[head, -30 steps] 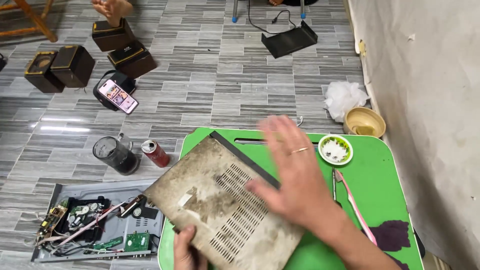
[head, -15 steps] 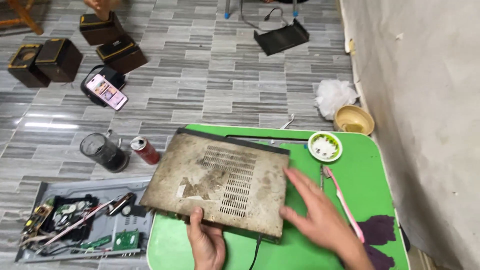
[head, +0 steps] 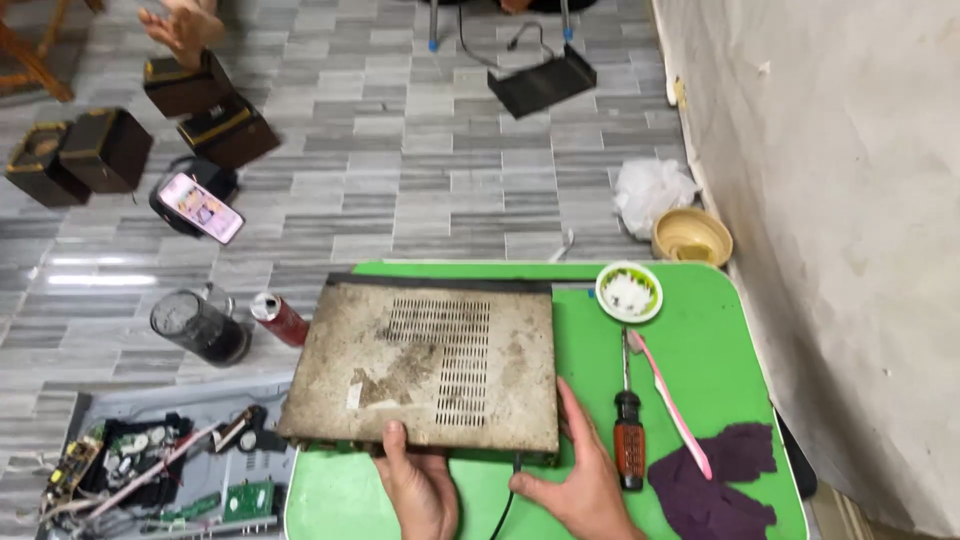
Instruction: Disassembling an electronic device by removing screws and the metal casing using a screwdriver
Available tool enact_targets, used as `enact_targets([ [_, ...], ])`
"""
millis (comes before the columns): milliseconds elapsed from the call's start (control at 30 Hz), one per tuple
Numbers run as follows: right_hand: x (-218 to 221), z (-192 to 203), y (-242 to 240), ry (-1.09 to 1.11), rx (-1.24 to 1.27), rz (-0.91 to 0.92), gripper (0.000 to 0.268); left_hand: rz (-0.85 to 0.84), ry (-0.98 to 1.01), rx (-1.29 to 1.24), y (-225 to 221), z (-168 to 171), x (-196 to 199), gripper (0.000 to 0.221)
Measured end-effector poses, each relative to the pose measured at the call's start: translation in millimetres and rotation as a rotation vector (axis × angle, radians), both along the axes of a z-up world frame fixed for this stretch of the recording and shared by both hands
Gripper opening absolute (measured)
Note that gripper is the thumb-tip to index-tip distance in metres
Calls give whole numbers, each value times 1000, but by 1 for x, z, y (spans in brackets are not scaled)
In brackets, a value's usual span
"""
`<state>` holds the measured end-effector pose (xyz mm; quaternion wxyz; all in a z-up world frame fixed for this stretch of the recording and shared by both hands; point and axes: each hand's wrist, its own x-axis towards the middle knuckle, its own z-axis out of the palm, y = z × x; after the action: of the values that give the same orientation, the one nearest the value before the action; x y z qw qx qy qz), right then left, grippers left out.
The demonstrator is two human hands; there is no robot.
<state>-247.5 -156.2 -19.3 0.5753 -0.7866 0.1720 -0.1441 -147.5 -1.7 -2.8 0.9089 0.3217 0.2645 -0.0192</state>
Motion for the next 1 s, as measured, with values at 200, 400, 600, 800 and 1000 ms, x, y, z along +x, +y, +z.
enact_targets([
  [200, 7, -7, 2, -25, -180, 5, 119, -34, -31, -39, 8, -40, 0, 54],
  [400, 19, 10, 1, 52, -201, 20, 118, -109, -63, 17, 17, -63, -5, 52],
  [600, 33, 38, -17, 162, -224, 92, 117, -103, -130, 88, 20, -93, -8, 36],
  [800, 45, 107, -21, 309, -632, 274, 116, -160, -40, 128, 23, -93, -9, 40],
  [1000, 85, 227, 1, -184, -628, 28, 62, -190, -47, 161, 22, -91, -9, 50],
])
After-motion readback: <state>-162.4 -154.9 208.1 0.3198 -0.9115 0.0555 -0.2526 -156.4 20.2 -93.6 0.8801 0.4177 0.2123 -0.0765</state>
